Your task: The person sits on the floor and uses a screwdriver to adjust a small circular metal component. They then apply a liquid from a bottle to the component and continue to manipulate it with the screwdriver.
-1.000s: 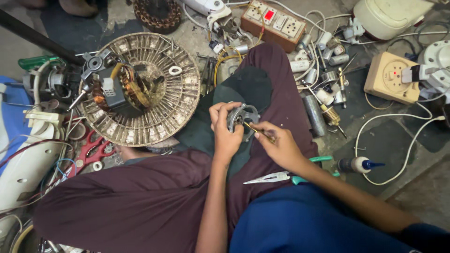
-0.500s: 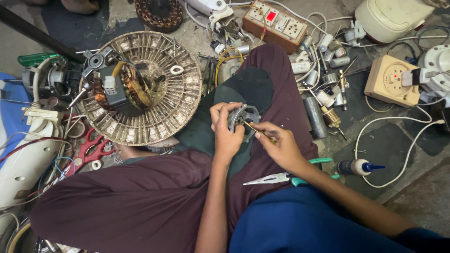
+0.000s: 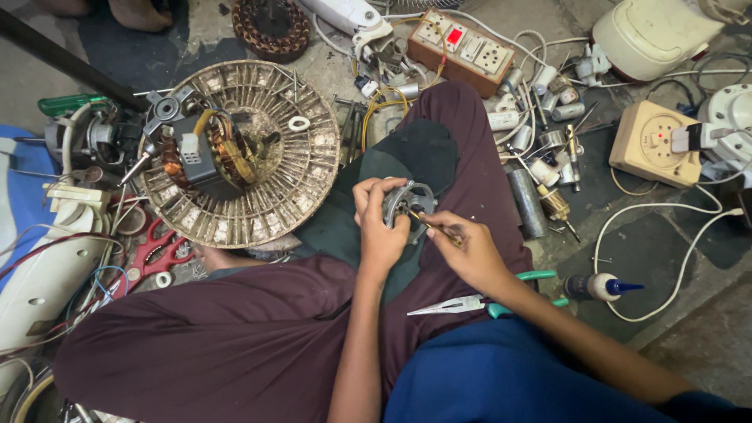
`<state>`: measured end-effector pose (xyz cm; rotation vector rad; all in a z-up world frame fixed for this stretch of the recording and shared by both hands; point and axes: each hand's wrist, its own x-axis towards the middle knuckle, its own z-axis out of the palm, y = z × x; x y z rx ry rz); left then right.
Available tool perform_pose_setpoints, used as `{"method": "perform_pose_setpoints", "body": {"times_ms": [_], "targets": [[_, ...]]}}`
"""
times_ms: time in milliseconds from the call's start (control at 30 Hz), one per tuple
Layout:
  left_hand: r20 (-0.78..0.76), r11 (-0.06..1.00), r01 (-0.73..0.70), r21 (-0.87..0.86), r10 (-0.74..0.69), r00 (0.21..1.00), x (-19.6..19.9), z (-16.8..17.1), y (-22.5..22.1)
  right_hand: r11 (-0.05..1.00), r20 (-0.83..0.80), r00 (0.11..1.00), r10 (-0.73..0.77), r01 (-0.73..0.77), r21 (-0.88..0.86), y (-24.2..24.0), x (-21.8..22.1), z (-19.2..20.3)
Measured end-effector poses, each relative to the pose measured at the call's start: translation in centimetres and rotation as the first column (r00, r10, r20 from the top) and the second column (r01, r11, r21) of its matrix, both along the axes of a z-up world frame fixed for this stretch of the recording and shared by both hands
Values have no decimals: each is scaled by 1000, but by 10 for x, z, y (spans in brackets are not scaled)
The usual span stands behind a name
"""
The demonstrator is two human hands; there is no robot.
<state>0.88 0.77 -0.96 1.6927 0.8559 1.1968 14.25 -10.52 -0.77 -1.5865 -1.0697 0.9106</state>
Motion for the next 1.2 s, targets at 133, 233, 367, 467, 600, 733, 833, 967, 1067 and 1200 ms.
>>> {"method": "perform_pose_setpoints", "body": {"times_ms": [133,233,367,467,600,733,833,967,1067,1200], "targets": [[-17,1000,-6,-24,5,1000,2,-4,0,999,18,999,29,-30,33,7,-3,21],[-25,1000,-3,-3,3,1000,0,-7,2,973,247,964,95,-38,-228,25,4,50],[-36,999,5,32,-4,999,-3,-11,-2,928,473,810,347,-223,-299,54,24,73],[-13,998,9,63,-8,1000,-2,-16,14,906,453,805,383,-232,-354,73,29,66],[-54,994,-19,103,25,998,-2,-28,5,955,184,955,232,-188,-228,64,23,40],[-136,994,0,106,14,991,-3,-17,7,843,-169,985,-45,-53,-536,66,20,40],[-134,990,-9,142,28,991,1,-4,1,855,-203,978,45,-143,-498,62,31,54],[-146,998,-2,60,11,989,-2,2,-6,848,-574,818,16,-316,-426,41,47,73],[-161,999,4,38,2,987,-5,3,-2,837,-877,471,-94,-441,-326,24,49,79],[-115,1000,10,29,-7,993,-4,4,-7,923,-421,906,46,-200,-329,2,45,68]]}}
